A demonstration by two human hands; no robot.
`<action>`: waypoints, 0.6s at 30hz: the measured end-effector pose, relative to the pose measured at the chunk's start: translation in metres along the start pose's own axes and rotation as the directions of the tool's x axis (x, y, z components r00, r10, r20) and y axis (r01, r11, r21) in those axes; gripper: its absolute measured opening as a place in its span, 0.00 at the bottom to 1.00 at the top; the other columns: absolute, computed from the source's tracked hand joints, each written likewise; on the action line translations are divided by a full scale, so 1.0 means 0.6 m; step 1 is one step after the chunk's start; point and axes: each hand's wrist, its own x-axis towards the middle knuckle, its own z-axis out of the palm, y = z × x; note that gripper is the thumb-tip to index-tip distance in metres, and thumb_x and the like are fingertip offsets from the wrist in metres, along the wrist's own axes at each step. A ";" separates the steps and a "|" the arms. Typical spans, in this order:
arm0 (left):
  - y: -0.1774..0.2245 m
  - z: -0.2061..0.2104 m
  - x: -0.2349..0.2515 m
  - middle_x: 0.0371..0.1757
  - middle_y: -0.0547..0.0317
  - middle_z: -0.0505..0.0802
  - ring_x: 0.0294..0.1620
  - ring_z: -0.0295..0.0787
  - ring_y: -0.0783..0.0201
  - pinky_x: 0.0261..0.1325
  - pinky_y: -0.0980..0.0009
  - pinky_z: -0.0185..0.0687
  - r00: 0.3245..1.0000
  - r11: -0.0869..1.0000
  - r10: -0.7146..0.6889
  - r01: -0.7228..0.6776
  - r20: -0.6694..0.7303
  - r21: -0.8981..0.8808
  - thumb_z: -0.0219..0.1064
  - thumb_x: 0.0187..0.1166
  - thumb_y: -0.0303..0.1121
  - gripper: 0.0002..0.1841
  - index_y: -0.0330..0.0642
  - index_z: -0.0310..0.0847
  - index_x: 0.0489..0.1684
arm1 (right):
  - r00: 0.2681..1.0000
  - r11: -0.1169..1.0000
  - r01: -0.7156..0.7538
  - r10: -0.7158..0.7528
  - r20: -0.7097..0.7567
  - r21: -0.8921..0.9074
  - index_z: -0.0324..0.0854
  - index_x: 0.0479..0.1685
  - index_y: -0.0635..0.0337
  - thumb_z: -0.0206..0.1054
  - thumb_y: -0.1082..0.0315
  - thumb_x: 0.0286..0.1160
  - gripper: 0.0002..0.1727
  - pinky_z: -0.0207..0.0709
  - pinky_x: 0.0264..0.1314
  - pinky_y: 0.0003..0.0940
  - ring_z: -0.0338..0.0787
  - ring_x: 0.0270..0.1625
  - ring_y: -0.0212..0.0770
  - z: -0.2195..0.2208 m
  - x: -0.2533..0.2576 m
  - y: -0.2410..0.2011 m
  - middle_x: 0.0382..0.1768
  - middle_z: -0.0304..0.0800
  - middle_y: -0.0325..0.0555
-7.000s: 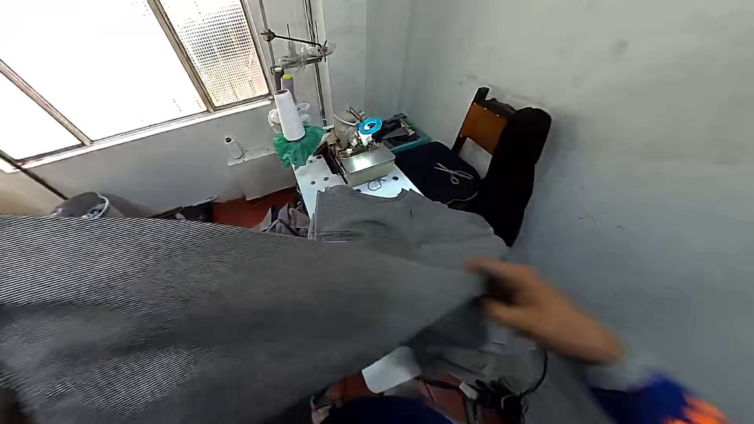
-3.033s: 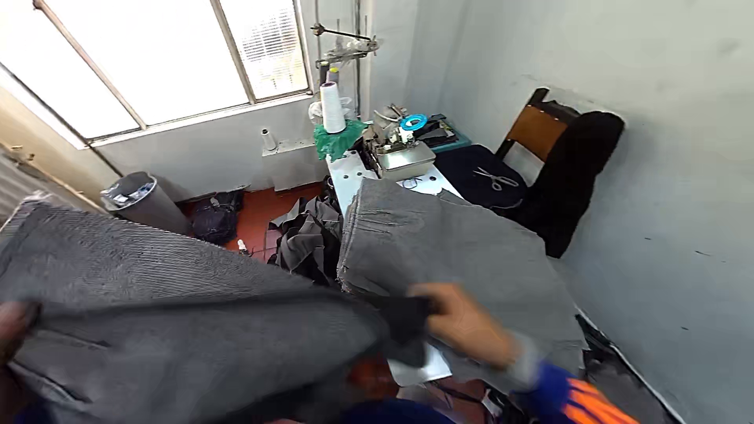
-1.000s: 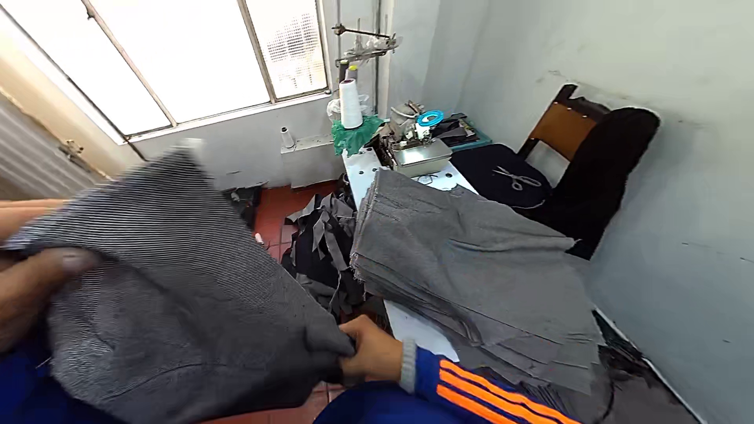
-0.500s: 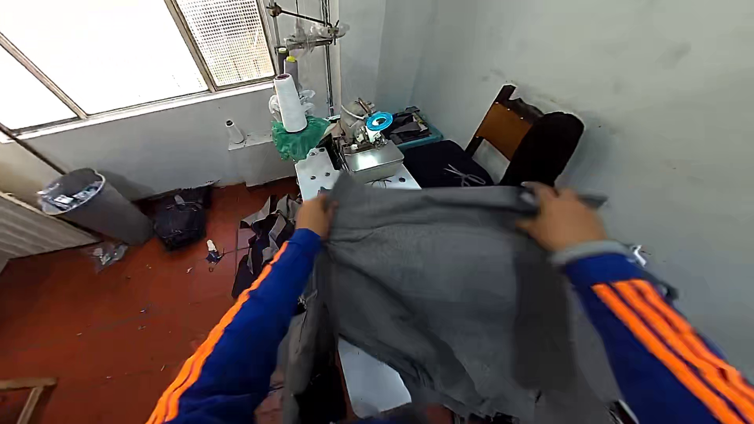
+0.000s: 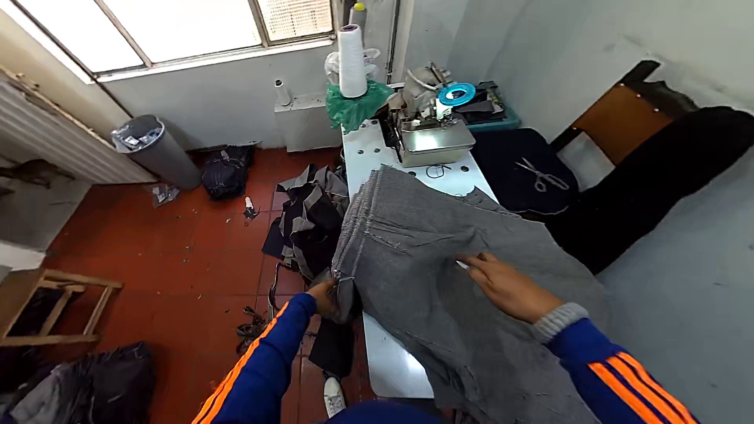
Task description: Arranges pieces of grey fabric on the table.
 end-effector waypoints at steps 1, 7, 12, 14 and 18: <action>0.000 0.010 0.009 0.86 0.33 0.71 0.87 0.66 0.39 0.89 0.43 0.59 0.997 0.999 0.014 -0.011 -0.069 0.040 0.86 0.59 0.31 0.50 0.32 0.61 0.88 | 0.996 0.996 0.084 -0.084 0.027 0.000 0.83 0.73 0.56 0.49 0.65 0.92 0.21 0.78 0.64 0.62 0.88 0.58 0.63 -0.013 -0.014 -0.035 0.59 0.85 0.65; 0.000 -0.035 -0.062 0.62 0.29 0.89 0.70 0.84 0.34 0.77 0.34 0.70 0.993 0.986 0.023 -0.003 -0.114 0.169 0.76 0.75 0.48 0.29 0.27 0.85 0.61 | 0.967 0.970 0.225 -0.210 0.146 -0.092 0.83 0.63 0.64 0.65 0.63 0.84 0.17 0.79 0.64 0.63 0.90 0.58 0.63 0.061 0.002 -0.254 0.51 0.91 0.63; 0.012 -0.079 -0.225 0.53 0.34 0.92 0.60 0.89 0.39 0.70 0.37 0.77 0.965 0.983 0.120 -0.083 -0.231 0.165 0.72 0.79 0.49 0.26 0.31 0.87 0.58 | 0.993 0.956 0.106 -0.087 0.080 -0.273 0.76 0.71 0.65 0.59 0.61 0.88 0.21 0.81 0.60 0.68 0.90 0.59 0.70 0.161 0.059 -0.345 0.54 0.90 0.68; 0.048 -0.086 -0.275 0.49 0.32 0.91 0.55 0.89 0.37 0.66 0.37 0.77 0.965 0.963 0.174 -0.126 -0.195 0.238 0.69 0.81 0.46 0.24 0.28 0.86 0.54 | 0.994 0.961 0.106 -0.093 0.062 -0.256 0.79 0.68 0.64 0.52 0.59 0.93 0.21 0.80 0.62 0.66 0.90 0.62 0.68 0.167 0.064 -0.359 0.55 0.90 0.67; 0.103 -0.128 -0.417 0.41 0.36 0.93 0.47 0.90 0.44 0.59 0.42 0.81 0.921 0.942 0.289 -0.224 -0.263 0.252 0.70 0.82 0.39 0.17 0.27 0.89 0.46 | 0.951 0.946 0.307 -0.303 -0.057 0.102 0.84 0.54 0.66 0.55 0.58 0.93 0.19 0.80 0.46 0.56 0.88 0.38 0.57 0.108 0.018 -0.351 0.35 0.88 0.60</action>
